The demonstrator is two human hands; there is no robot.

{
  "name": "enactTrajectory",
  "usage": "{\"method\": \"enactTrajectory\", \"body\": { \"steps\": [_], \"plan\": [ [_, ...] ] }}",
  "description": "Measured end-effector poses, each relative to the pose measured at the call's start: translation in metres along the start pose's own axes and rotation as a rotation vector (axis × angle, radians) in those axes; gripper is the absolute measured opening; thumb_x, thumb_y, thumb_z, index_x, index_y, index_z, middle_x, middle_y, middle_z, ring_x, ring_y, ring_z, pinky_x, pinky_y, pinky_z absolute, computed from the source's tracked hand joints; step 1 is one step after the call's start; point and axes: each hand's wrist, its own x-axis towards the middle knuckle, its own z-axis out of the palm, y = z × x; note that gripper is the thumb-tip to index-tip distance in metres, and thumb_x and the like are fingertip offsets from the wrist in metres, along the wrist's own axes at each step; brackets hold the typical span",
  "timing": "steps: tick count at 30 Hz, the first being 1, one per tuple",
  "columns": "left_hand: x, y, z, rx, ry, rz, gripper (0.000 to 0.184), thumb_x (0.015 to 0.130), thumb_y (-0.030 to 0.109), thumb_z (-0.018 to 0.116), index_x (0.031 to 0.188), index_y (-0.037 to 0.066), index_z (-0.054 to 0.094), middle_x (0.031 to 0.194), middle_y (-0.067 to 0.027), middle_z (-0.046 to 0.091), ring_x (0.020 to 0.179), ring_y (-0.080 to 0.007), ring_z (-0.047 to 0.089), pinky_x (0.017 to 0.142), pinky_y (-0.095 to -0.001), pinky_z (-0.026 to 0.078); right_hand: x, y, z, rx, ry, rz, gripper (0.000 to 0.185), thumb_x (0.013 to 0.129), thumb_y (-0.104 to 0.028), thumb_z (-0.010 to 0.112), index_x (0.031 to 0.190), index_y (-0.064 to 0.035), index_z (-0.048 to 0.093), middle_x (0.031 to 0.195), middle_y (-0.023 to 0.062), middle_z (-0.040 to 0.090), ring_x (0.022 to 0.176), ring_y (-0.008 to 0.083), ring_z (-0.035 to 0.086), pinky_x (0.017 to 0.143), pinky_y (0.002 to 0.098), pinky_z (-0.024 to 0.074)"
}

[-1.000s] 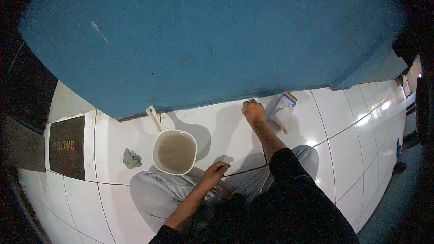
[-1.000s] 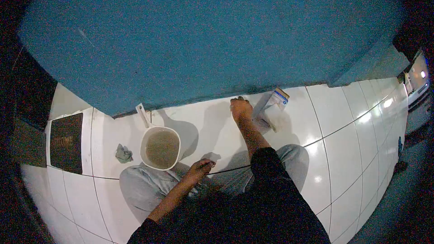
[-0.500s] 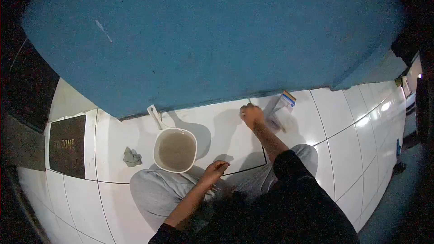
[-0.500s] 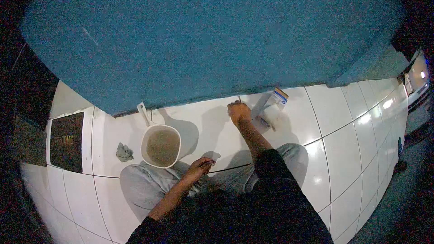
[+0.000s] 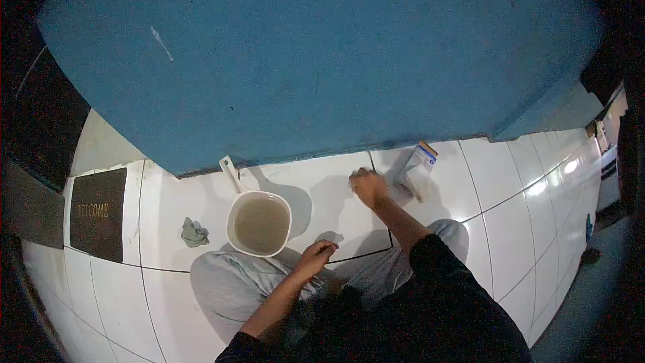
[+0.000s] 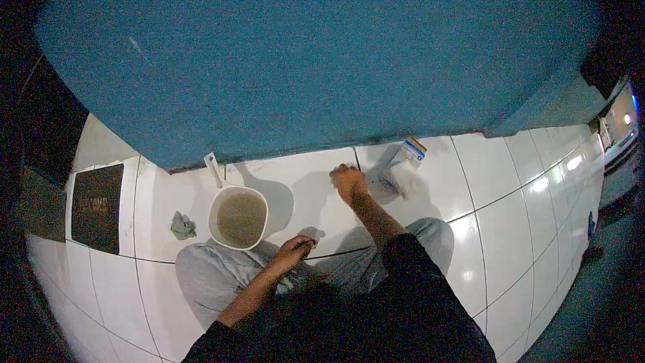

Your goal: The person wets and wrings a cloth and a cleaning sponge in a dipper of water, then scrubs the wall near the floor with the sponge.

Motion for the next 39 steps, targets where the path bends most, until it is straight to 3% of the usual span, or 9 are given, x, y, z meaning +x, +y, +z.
{"method": "enactTrajectory", "body": {
  "steps": [3,4,9,14,24,27,30,33,39],
  "plan": [
    [-0.004,0.009,0.004,0.005,-0.008,-0.005,0.022,0.084,0.023,0.05,0.095,0.005,0.057,0.067,0.0015,0.046,0.06,-0.0086,0.04,0.054,-0.0233,0.034,-0.012,-0.005,-0.006,0.03,-0.064,-0.016,0.01,0.071,-0.017,0.051,0.079,-0.0149,0.057,0.088,0.0066,0.055,0.083,0.0234,0.055,0.068,0.0347,0.0473],
    [0.0,0.005,0.003,0.004,-0.003,-0.004,0.022,0.084,0.023,0.05,0.095,0.005,0.057,0.067,0.0015,0.046,0.06,-0.0086,0.04,0.054,-0.0233,0.034,-0.01,-0.002,-0.004,0.032,0.044,-0.043,0.013,0.064,-0.019,0.06,0.077,-0.0157,0.06,0.084,0.0058,0.054,0.072,0.0242,0.057,0.065,0.0357,0.0484],
    [0.001,-0.007,0.0,-0.019,-0.008,0.06,0.024,0.083,0.024,0.051,0.095,0.005,0.057,0.07,0.0002,0.05,0.063,-0.0094,0.045,0.057,-0.0241,0.037,0.019,-0.002,-0.003,0.014,0.029,0.078,0.013,0.068,-0.018,0.057,0.08,-0.0131,0.06,0.079,0.0078,0.055,0.072,0.0239,0.057,0.066,0.0348,0.0485],
    [0.004,-0.005,0.001,-0.006,0.01,-0.001,0.023,0.083,0.024,0.051,0.094,0.005,0.058,0.07,0.0006,0.05,0.063,-0.0092,0.045,0.057,-0.0236,0.037,-0.011,-0.01,0.004,-0.005,0.143,-0.108,0.014,0.065,-0.018,0.061,0.078,-0.0135,0.06,0.079,0.0082,0.055,0.073,0.0236,0.057,0.066,0.0337,0.0484],
    [0.009,-0.017,0.0,-0.069,-0.008,0.027,0.02,0.084,0.023,0.051,0.094,0.007,0.058,0.067,0.0033,0.049,0.056,-0.006,0.04,0.049,-0.0199,0.033,0.003,-0.013,0.011,0.085,0.187,0.014,0.013,0.061,-0.02,0.064,0.071,-0.0141,0.058,0.074,0.0037,0.055,0.072,0.0228,0.057,0.062,0.0341,0.0485],
    [0.009,-0.016,-0.001,-0.082,-0.014,0.072,0.026,0.082,0.027,0.052,0.093,0.004,0.057,0.067,0.0016,0.047,0.058,-0.0077,0.041,0.053,-0.0226,0.035,-0.001,-0.019,0.001,0.061,0.21,0.048,0.019,0.059,-0.024,0.067,0.073,-0.0135,0.058,0.078,0.0048,0.055,0.075,0.0241,0.056,0.062,0.0353,0.0486],
    [0.004,-0.011,-0.002,-0.018,-0.002,0.071,0.025,0.082,0.027,0.052,0.092,0.005,0.057,0.066,0.0022,0.046,0.057,-0.0074,0.041,0.052,-0.0229,0.035,-0.013,-0.029,-0.014,0.054,0.157,0.049,0.038,0.056,-0.029,0.072,0.085,-0.0115,0.055,0.089,0.0086,0.053,0.084,0.0287,0.054,0.063,0.0376,0.0484],
    [0.01,-0.021,-0.003,0.019,0.031,0.095,0.025,0.082,0.028,0.052,0.091,0.005,0.057,0.065,0.0025,0.046,0.056,-0.0075,0.04,0.051,-0.0225,0.034,-0.013,-0.025,-0.008,0.033,0.084,0.037,0.041,0.056,-0.027,0.072,0.087,-0.0102,0.053,0.09,0.0112,0.053,0.085,0.0293,0.054,0.065,0.0377,0.0479],
    [0.001,-0.011,-0.002,-0.045,0.059,0.081,0.022,0.082,0.025,0.05,0.09,0.006,0.057,0.063,0.0029,0.046,0.054,-0.007,0.038,0.048,-0.022,0.031,-0.018,-0.02,0.011,-0.018,0.16,-0.063,0.019,0.07,-0.012,0.053,0.089,-0.0098,0.053,0.09,0.0159,0.054,0.08,0.0312,0.055,0.069,0.0387,0.0465]
  ]
}}
